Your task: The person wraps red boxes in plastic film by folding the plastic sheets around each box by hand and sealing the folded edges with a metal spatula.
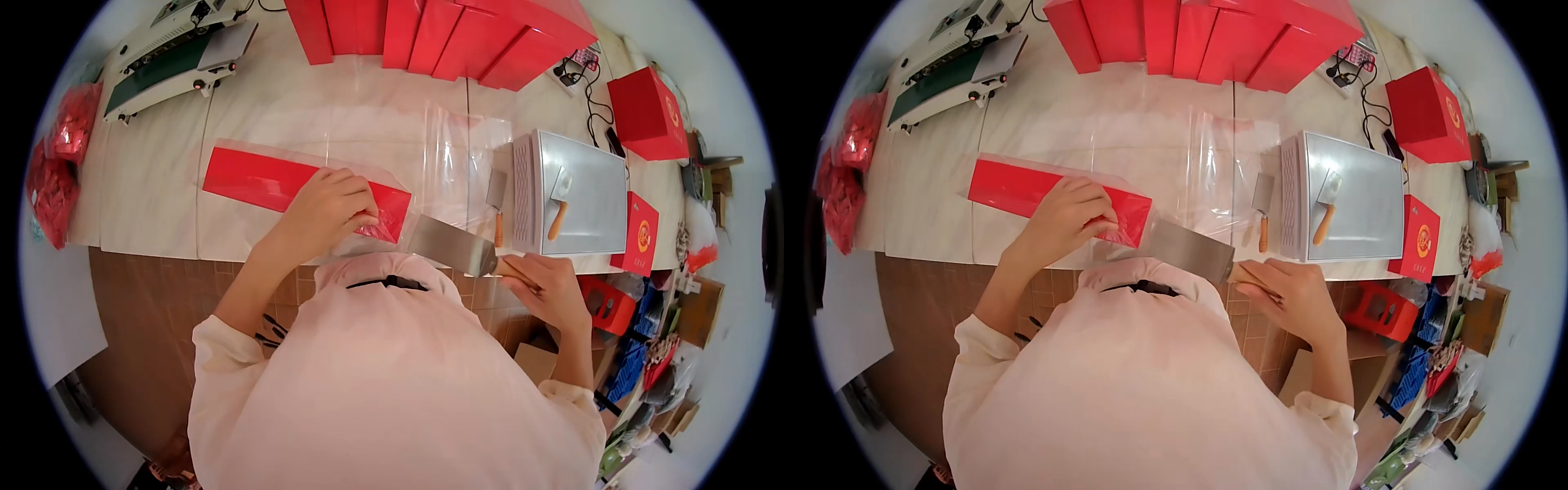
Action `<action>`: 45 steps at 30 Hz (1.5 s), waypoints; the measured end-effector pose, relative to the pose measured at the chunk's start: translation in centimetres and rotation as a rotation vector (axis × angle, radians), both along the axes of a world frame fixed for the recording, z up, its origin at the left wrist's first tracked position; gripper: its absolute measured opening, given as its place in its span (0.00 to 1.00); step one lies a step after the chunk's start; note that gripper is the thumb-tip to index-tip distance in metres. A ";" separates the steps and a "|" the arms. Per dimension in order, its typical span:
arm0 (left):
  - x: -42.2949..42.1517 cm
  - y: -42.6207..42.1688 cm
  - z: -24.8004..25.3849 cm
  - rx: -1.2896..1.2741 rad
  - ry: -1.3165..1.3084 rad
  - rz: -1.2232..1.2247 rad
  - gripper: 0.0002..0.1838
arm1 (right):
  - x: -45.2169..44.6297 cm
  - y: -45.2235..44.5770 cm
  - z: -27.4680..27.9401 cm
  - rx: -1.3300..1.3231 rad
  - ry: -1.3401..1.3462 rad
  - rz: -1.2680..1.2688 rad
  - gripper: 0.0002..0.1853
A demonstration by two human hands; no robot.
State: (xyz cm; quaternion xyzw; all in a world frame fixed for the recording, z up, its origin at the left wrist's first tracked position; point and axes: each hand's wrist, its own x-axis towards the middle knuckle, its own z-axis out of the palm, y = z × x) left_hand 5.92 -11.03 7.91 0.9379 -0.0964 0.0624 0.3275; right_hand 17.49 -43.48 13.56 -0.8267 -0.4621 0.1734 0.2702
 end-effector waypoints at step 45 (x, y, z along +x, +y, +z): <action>2.2 0.0 -0.8 0.367 -0.375 -0.101 0.04 | 1.0 7.3 -3.1 0.013 -0.014 0.033 0.11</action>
